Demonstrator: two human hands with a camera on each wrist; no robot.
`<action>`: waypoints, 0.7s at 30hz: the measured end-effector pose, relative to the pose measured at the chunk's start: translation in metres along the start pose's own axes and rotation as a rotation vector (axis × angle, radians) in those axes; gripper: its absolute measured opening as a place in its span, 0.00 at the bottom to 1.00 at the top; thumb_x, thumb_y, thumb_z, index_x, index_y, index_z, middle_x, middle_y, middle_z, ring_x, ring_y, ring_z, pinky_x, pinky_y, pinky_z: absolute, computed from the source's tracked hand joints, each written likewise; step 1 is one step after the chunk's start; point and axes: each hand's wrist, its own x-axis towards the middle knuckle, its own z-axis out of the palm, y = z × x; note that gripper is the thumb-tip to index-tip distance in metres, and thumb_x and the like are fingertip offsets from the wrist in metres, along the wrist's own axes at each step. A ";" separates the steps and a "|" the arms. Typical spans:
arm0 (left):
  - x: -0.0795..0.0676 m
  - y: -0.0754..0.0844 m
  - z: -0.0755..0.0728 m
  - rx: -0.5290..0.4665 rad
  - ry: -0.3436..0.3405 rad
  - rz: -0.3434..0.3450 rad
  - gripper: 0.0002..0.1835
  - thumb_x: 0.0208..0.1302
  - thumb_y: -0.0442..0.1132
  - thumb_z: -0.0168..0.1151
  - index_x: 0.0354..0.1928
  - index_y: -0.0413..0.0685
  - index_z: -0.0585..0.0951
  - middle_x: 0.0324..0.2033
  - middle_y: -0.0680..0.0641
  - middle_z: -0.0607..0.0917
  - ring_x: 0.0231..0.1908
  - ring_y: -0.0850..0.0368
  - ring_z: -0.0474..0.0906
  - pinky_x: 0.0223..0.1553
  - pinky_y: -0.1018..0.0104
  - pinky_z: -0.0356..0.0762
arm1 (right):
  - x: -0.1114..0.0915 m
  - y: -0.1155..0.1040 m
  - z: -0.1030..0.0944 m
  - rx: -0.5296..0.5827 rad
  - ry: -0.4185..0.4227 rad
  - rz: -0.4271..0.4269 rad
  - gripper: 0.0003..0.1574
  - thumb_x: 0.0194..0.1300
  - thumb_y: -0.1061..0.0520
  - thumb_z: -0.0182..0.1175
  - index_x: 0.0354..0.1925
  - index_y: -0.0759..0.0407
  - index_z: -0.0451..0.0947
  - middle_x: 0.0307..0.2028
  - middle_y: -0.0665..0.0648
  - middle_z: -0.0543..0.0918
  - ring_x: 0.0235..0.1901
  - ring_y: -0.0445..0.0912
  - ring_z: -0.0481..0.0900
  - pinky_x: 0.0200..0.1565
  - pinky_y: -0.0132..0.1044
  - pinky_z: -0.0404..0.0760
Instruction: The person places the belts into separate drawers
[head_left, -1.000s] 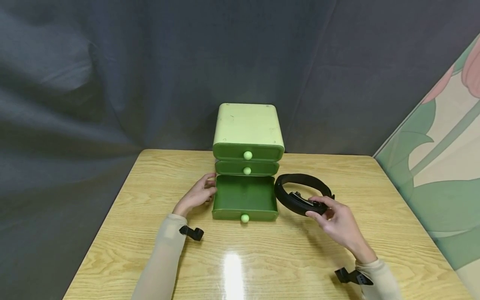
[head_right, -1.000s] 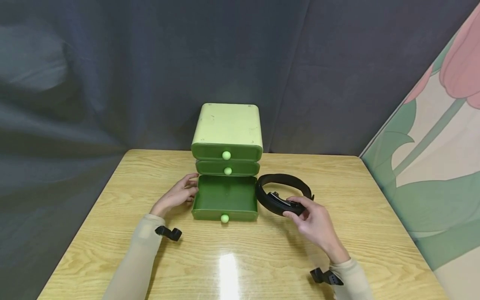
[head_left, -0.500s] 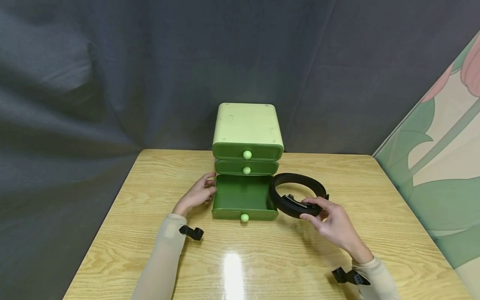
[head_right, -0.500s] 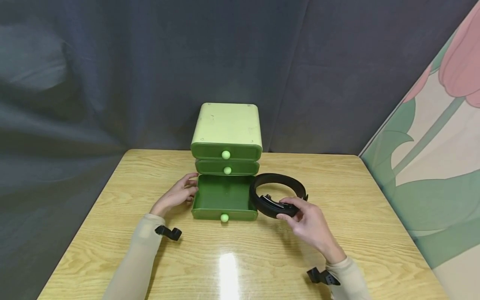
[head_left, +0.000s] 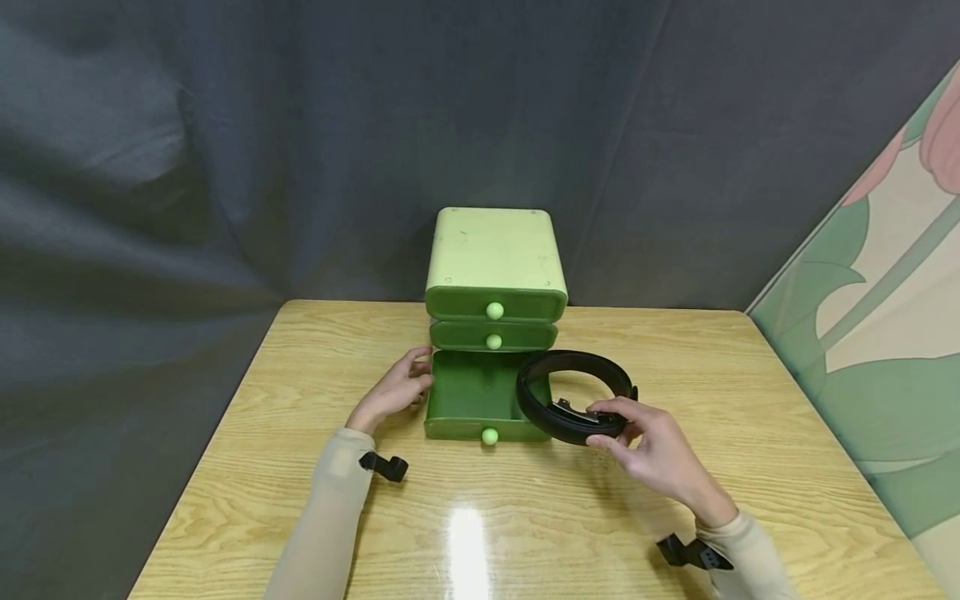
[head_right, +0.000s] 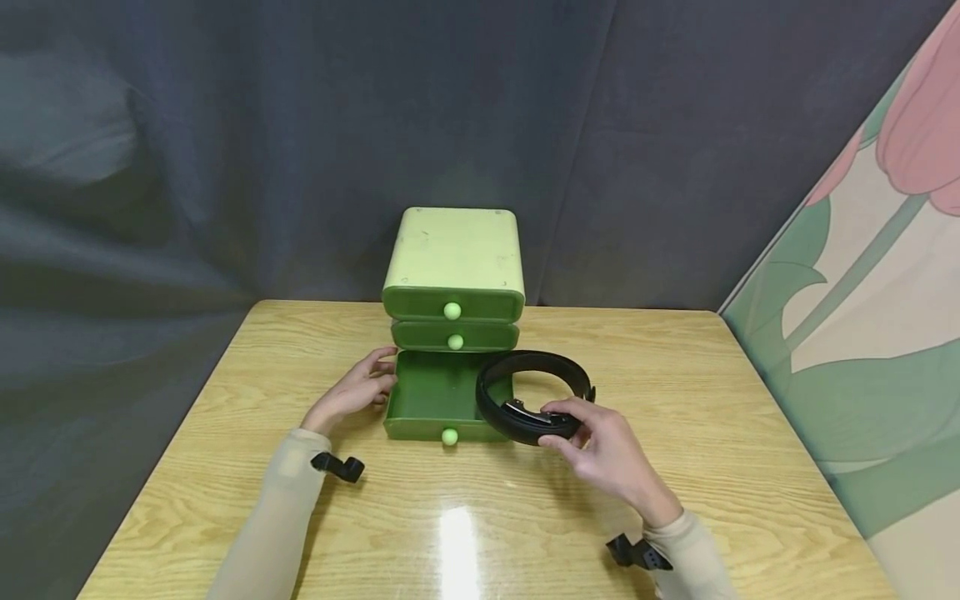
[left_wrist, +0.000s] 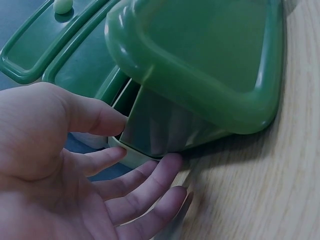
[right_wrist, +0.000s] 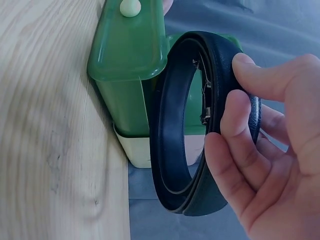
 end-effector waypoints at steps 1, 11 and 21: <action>0.000 0.000 0.000 0.001 0.000 -0.001 0.36 0.79 0.37 0.51 0.85 0.44 0.54 0.77 0.29 0.66 0.48 0.48 0.79 0.45 0.61 0.77 | 0.000 -0.001 0.000 0.003 0.001 -0.002 0.23 0.61 0.60 0.79 0.54 0.52 0.87 0.47 0.52 0.90 0.23 0.32 0.80 0.24 0.33 0.78; 0.000 0.001 0.000 0.010 0.004 0.012 0.36 0.79 0.38 0.51 0.84 0.44 0.55 0.77 0.29 0.66 0.52 0.46 0.80 0.49 0.56 0.79 | 0.003 -0.007 0.004 0.048 -0.003 -0.038 0.22 0.63 0.61 0.78 0.55 0.51 0.87 0.47 0.53 0.91 0.23 0.33 0.79 0.24 0.32 0.77; 0.000 0.001 0.000 0.001 0.004 0.007 0.36 0.79 0.37 0.51 0.84 0.43 0.54 0.77 0.28 0.66 0.50 0.47 0.80 0.48 0.58 0.78 | 0.008 -0.012 0.010 0.065 -0.035 -0.093 0.22 0.64 0.62 0.77 0.56 0.55 0.86 0.49 0.53 0.91 0.25 0.31 0.79 0.28 0.32 0.80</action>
